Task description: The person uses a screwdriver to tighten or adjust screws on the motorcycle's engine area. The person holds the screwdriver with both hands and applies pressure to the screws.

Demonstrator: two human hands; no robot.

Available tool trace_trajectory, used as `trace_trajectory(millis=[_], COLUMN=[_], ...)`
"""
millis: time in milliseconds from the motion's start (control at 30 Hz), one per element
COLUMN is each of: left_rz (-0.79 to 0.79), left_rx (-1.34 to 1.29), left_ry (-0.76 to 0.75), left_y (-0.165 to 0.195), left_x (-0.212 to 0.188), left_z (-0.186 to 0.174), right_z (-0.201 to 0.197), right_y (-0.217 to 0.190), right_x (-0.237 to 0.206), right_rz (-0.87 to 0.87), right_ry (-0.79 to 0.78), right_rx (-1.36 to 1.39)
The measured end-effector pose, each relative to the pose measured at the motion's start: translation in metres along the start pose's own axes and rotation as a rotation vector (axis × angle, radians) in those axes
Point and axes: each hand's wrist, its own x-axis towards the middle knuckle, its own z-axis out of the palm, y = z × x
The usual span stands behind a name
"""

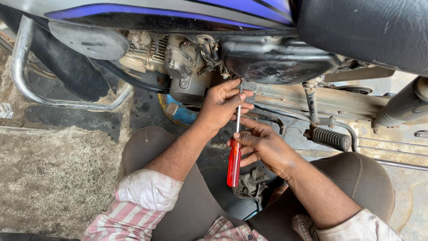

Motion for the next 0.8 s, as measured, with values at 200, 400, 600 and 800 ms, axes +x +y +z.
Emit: trace_trajectory(millis=[200, 400, 600, 800], left_rz=[-0.092, -0.188, -0.231, -0.215], left_rx=[-0.059, -0.339, -0.397, -0.353], left_ry=[-0.173, -0.496, -0.354, -0.376], left_y=[-0.002, -0.009, -0.033, -0.041], left_x=[0.005, 0.018, 0.036, 0.043], left_z=[-0.018, -0.039, -0.045, -0.054], right_z=[-0.016, -0.024, -0.020, -0.017], right_y=[0.001, -0.002, -0.011, 0.000], right_x=[0.020, 0.030, 0.027, 0.035], right_rz=[-0.094, -0.140, -0.128, -0.132], right_ry=[0.083, 0.012, -0.127, -0.193], right_rx=[0.134, 0.203, 0.335, 0.363])
